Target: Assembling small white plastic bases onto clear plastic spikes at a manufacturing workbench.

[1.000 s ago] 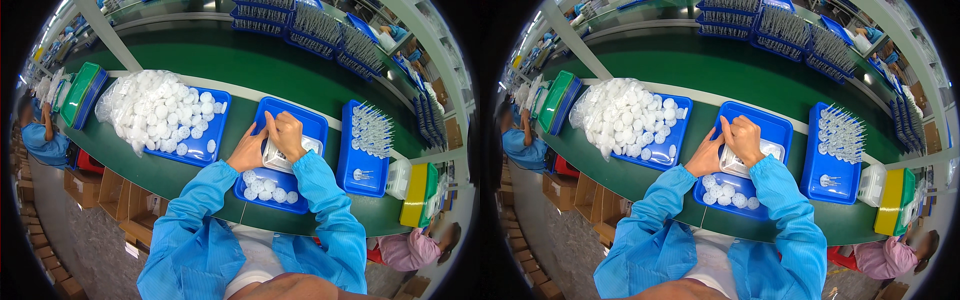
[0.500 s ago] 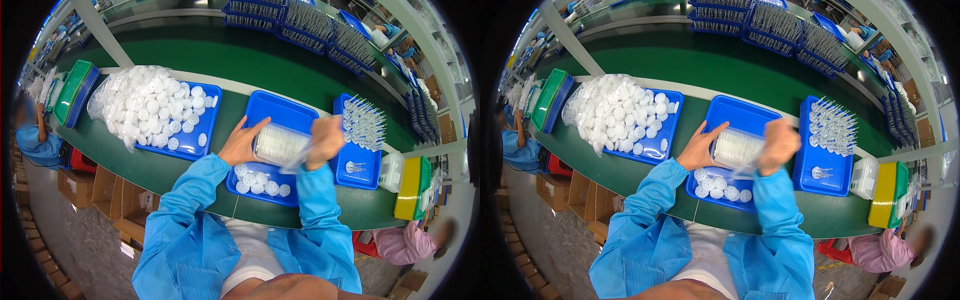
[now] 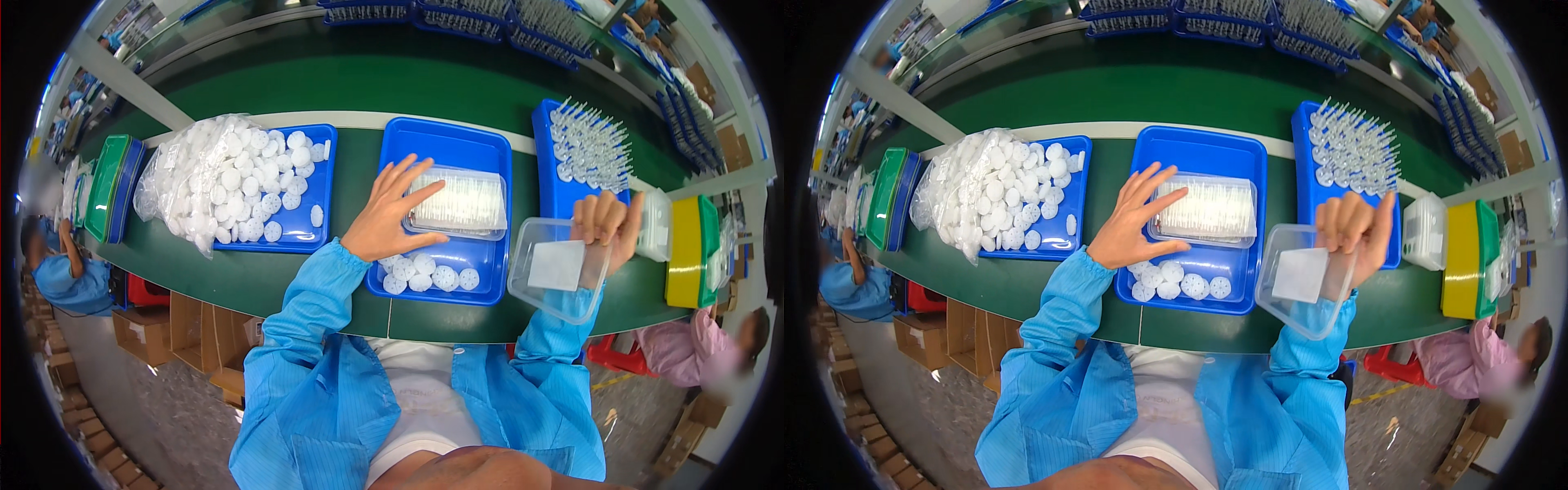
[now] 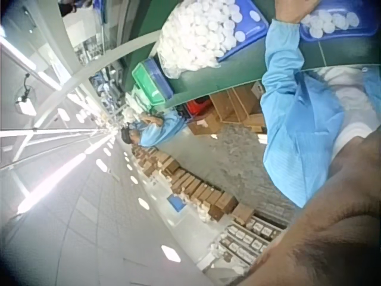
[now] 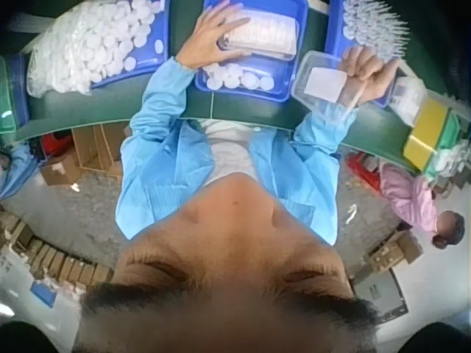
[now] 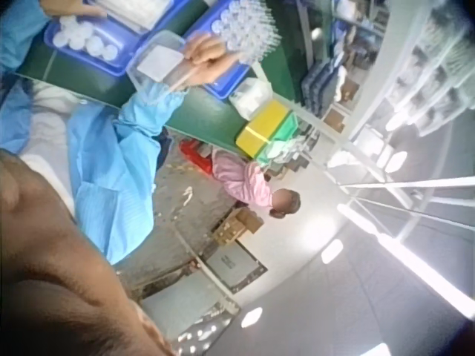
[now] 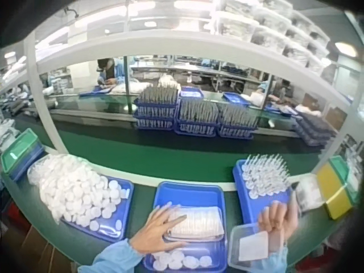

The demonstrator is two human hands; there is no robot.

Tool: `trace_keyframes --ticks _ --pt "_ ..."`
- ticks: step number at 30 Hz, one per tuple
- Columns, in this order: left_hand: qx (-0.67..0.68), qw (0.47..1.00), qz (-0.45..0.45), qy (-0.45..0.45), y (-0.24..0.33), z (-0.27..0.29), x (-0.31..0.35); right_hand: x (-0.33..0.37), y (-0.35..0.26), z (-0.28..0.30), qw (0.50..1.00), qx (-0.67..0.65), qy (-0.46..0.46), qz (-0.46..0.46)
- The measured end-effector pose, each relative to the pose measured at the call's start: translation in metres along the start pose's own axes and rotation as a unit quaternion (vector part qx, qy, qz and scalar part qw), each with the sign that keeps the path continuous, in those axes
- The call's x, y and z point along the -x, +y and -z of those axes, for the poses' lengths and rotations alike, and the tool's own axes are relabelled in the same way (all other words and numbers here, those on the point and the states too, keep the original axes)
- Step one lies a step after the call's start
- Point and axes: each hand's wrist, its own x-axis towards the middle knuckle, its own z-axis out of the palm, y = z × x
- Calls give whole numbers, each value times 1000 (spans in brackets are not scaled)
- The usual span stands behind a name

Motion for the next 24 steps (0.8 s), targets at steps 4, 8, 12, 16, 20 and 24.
trace_keyframes --ticks 4,8,12,16,20,24 --pt "-6 999 -33 -38 19 -15 -27 26 19 6 997 14 -9 -82" --pt "-45 995 -33 -87 24 -30 -42 34 25 21 994 -9 -11 -109" --pt "-72 991 -15 -114 29 -29 -46 36 28 36 991 -25 -21 -127" --pt "-72 991 9 -115 35 -30 -48 35 31 42 991 -35 -18 -131" --pt "-54 994 33 -93 41 -29 -48 31 27 41 989 -41 -15 -142" --pt "54 994 89 -45 37 -20 -53 27 20 42 989 -40 -4 -141"
